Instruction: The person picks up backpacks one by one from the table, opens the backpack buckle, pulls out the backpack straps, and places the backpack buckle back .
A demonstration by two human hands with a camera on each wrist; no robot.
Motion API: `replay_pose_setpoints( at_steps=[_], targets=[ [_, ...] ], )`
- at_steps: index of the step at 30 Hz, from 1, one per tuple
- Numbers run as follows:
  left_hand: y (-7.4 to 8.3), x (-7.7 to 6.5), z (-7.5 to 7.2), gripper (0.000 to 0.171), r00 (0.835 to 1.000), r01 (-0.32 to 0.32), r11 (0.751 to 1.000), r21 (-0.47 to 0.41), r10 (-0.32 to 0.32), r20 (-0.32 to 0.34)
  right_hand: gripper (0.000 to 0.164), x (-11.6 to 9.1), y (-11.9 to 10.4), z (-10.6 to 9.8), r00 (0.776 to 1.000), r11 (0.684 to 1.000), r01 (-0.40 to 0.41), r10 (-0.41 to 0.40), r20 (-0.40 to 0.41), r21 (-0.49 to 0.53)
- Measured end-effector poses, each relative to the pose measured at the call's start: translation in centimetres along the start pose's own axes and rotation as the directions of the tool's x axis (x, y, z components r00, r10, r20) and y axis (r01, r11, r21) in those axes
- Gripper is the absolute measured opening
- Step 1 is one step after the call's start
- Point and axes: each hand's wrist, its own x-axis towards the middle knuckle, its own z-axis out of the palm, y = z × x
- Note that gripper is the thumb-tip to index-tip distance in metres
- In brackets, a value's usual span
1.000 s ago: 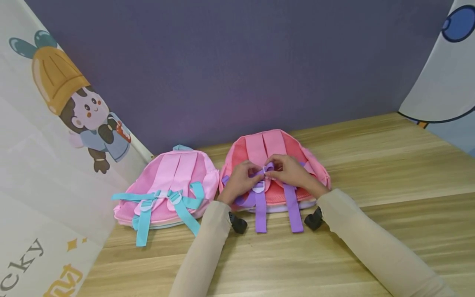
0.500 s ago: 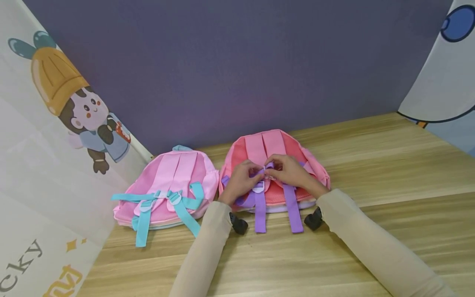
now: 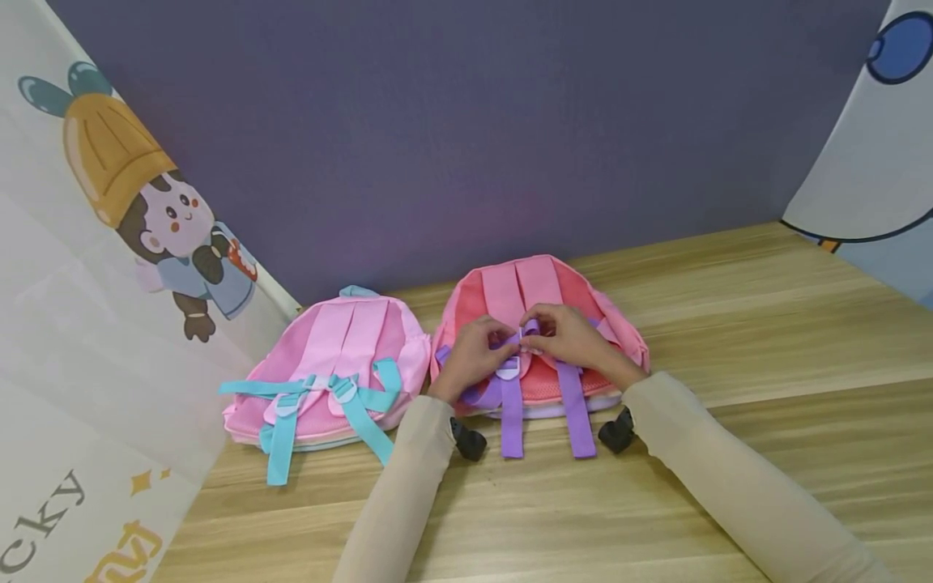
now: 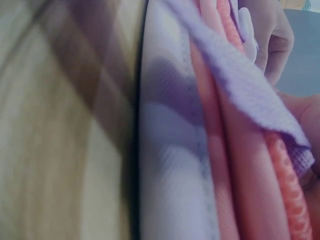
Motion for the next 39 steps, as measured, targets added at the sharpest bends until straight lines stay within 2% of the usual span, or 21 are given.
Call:
replay_pose_setpoints(
  at_steps=[15,21,39],
  targets=[
    [0.34,0.05,0.30,0.022,1.000,0.005,1.000,-0.016,-0.005,0.005,0.018,0.05,-0.13,-0.12,1.000,1.000,-0.015,0.015,0.009,-0.020],
    [0.41,-0.06,0.29,0.029,1.000,0.011,1.000,-0.018,-0.010,0.008,0.017,0.05,-0.10,-0.09,1.000,1.000,-0.017,0.017,0.014,0.006],
    [0.72,0.19,0.78,0.031,0.999,0.002,0.997,0.071,0.000,-0.033,0.014,0.20,-0.08,-0.05,0.998,0.998,-0.057,0.056,0.038,0.019]
  ],
)
